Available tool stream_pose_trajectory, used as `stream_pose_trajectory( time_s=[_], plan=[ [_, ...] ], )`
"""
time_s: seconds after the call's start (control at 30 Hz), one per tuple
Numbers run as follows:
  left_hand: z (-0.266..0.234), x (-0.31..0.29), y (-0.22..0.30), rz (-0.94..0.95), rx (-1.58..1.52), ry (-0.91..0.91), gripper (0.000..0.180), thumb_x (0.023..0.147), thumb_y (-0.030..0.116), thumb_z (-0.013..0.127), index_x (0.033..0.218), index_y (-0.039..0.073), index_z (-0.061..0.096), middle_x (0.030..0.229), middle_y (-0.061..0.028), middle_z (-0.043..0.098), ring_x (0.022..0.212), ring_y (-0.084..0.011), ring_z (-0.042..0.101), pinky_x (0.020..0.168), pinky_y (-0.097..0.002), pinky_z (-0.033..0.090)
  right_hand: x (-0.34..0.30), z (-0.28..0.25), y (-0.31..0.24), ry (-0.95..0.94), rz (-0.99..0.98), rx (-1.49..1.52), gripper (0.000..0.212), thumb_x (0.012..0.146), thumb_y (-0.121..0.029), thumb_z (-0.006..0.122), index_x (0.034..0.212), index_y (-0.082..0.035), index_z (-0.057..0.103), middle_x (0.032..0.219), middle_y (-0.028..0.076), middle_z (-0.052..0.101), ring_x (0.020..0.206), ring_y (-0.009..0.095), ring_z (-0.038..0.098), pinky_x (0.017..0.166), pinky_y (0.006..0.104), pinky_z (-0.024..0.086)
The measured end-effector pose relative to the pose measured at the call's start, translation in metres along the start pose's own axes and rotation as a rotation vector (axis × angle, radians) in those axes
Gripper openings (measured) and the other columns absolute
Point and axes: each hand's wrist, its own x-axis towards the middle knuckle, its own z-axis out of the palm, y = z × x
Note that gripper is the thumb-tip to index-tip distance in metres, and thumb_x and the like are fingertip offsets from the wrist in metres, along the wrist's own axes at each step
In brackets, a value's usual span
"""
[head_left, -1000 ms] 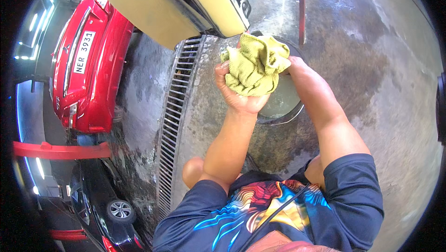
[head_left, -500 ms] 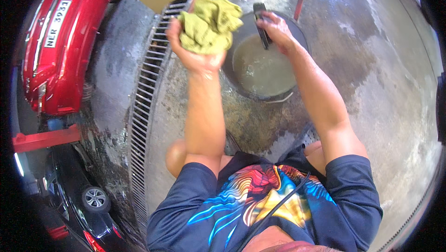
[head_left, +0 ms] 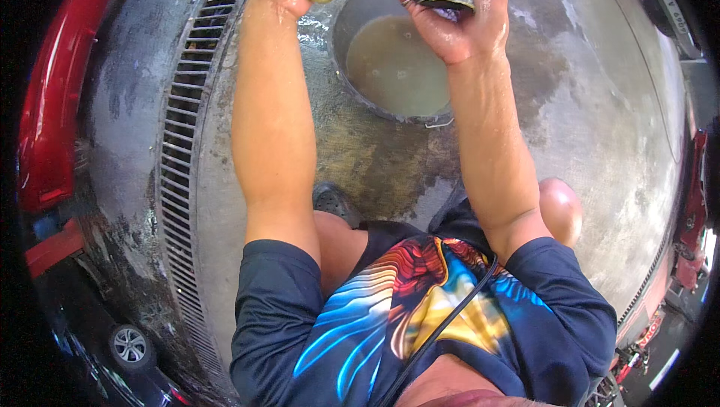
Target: The person sands the edges of a detached yellow car door using a black sanding block and water from a nearby bucket. They repeatedly dip a green cloth into the bucket to wipe the sanded area and rinse the sanding block.
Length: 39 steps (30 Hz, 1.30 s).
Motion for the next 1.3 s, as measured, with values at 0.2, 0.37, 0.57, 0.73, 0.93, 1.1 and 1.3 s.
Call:
stream_pose_trajectory(
  time_s=[0.2, 0.37, 0.57, 0.73, 0.93, 1.1, 1.3],
  plan=[
    [0.033, 0.001, -0.007, 0.056, -0.366, -0.240, 0.032, 0.096, 0.034, 0.079, 0.106, 0.005, 0.069, 0.087, -0.0053, 0.070, 0.074, -0.0217, 0.070, 0.069, -0.0394, 0.062, -0.004, 0.008, -0.010, 0.075, 0.025, 0.083, 0.037, 0.107, -0.022, 0.046, 0.125, 0.009, 0.056, 0.117, 0.028, 0.061, 0.098, 0.034, 0.066, 0.081, 0.0410, 0.061],
    [0.039, 0.012, -0.021, 0.180, -0.322, -0.105, 0.038, 0.087, 0.032, 0.089, 0.108, 0.008, 0.069, 0.083, -0.0017, 0.066, 0.070, -0.0197, 0.066, 0.060, -0.0363, 0.057, 0.007, 0.011, -0.012, -0.001, 0.026, 0.095, 0.046, 0.105, -0.022, 0.043, 0.136, 0.012, 0.049, 0.124, 0.031, 0.059, 0.102, 0.038, 0.064, 0.083, 0.0441, 0.060],
    [0.043, 0.019, -0.023, 0.233, -0.231, 0.007, 0.037, 0.087, 0.031, 0.089, 0.110, 0.010, 0.069, 0.084, -0.0001, 0.065, 0.066, -0.0167, 0.063, 0.056, -0.0338, 0.053, 0.010, 0.006, -0.022, 0.028, 0.015, 0.059, 0.049, 0.103, -0.019, 0.044, 0.140, 0.013, 0.045, 0.125, 0.037, 0.055, 0.105, 0.039, 0.062, 0.083, 0.0425, 0.060],
    [0.048, 0.016, -0.022, 0.225, -0.171, 0.139, 0.031, 0.089, 0.028, 0.087, 0.107, 0.011, 0.068, 0.078, 0.0009, 0.062, 0.059, -0.0157, 0.060, 0.053, -0.0331, 0.050, 0.013, -0.001, -0.021, 0.113, -0.066, 0.039, 0.047, 0.101, -0.021, 0.043, 0.134, 0.012, 0.052, 0.122, 0.033, 0.057, 0.100, 0.037, 0.064, 0.079, 0.0415, 0.061],
    [0.047, 0.018, -0.027, 0.263, -0.272, -0.013, 0.031, 0.087, 0.028, 0.089, 0.099, 0.011, 0.066, 0.070, 0.0010, 0.059, 0.051, -0.0146, 0.055, 0.046, -0.0323, 0.044, 0.018, -0.008, -0.021, -0.001, -0.089, 0.082, 0.052, 0.098, -0.021, 0.046, 0.136, 0.014, 0.045, 0.128, 0.033, 0.049, 0.104, 0.036, 0.058, 0.083, 0.0404, 0.059],
    [0.050, 0.022, -0.033, 0.316, -0.211, 0.156, 0.031, 0.088, 0.029, 0.089, 0.102, 0.010, 0.068, 0.072, 0.0012, 0.060, 0.054, -0.0144, 0.056, 0.048, -0.0324, 0.045, 0.014, -0.009, -0.020, 0.021, -0.046, 0.053, 0.052, 0.097, -0.020, 0.047, 0.136, 0.014, 0.046, 0.127, 0.033, 0.049, 0.104, 0.036, 0.058, 0.083, 0.0403, 0.059],
    [0.042, 0.019, -0.031, 0.261, -0.226, -0.013, 0.034, 0.087, 0.031, 0.089, 0.103, 0.010, 0.068, 0.077, 0.0017, 0.062, 0.058, -0.0138, 0.057, 0.050, -0.0311, 0.044, 0.009, 0.004, -0.015, 0.110, -0.070, 0.055, 0.045, 0.100, -0.022, 0.045, 0.130, 0.011, 0.053, 0.117, 0.032, 0.059, 0.098, 0.038, 0.064, 0.078, 0.0382, 0.061]
  ],
)
